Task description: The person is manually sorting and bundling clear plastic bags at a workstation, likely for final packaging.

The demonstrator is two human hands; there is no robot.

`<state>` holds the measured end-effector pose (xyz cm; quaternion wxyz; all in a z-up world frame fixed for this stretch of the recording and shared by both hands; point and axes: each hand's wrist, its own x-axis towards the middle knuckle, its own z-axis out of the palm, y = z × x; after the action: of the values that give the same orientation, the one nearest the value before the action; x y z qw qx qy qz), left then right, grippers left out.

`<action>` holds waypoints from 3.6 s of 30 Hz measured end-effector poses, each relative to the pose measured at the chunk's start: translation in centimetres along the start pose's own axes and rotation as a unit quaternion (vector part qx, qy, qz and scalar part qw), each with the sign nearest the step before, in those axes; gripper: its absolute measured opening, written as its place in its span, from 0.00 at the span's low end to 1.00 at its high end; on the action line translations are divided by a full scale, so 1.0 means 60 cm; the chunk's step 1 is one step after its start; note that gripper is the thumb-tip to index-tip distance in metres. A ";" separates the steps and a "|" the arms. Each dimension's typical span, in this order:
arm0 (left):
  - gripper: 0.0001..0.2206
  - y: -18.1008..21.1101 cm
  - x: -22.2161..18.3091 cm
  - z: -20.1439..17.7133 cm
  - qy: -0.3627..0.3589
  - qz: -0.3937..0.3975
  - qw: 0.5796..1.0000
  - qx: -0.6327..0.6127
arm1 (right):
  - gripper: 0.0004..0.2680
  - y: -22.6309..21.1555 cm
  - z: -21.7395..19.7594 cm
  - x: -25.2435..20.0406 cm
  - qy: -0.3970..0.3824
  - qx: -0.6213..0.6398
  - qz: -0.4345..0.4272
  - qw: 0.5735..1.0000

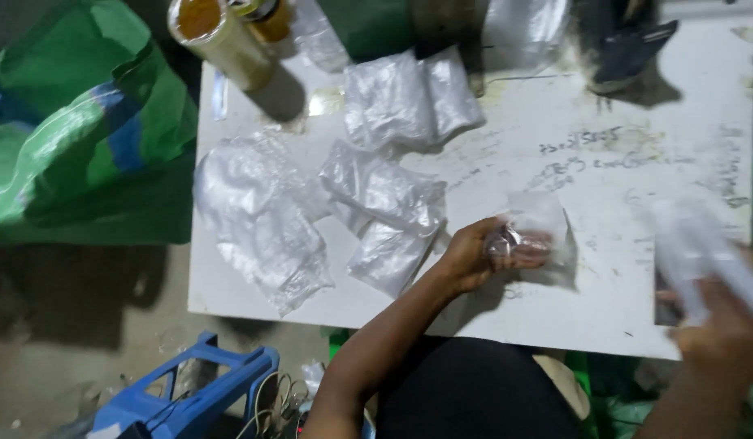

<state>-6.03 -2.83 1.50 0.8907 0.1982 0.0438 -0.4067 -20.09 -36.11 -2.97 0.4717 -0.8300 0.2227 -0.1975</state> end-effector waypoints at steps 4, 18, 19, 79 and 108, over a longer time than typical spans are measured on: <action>0.21 -0.012 0.009 0.013 0.180 0.004 0.983 0.019 | 0.15 -0.215 0.065 -0.030 -0.163 0.096 -0.171 0.967; 0.05 0.066 0.037 0.063 0.307 0.099 0.789 0.523 | 0.29 -0.253 0.083 -0.011 -0.286 -0.217 -0.137 0.923; 0.03 0.064 0.035 0.063 0.309 0.114 0.810 0.486 | 0.28 -0.259 0.082 -0.010 -0.284 -0.184 -0.104 0.935; 0.05 -0.046 -0.005 0.081 0.225 0.382 0.727 0.525 | 0.08 -0.235 0.200 -0.026 -0.065 0.039 -0.222 0.972; 0.04 -0.090 -0.060 0.058 0.190 0.362 0.784 0.467 | 0.03 -0.317 0.191 -0.032 -0.051 0.475 0.421 0.771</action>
<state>-12.72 -4.85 3.84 0.7445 0.6648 -0.0579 0.0213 -12.05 -18.43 7.89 0.8525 -0.3318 0.4036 -0.0170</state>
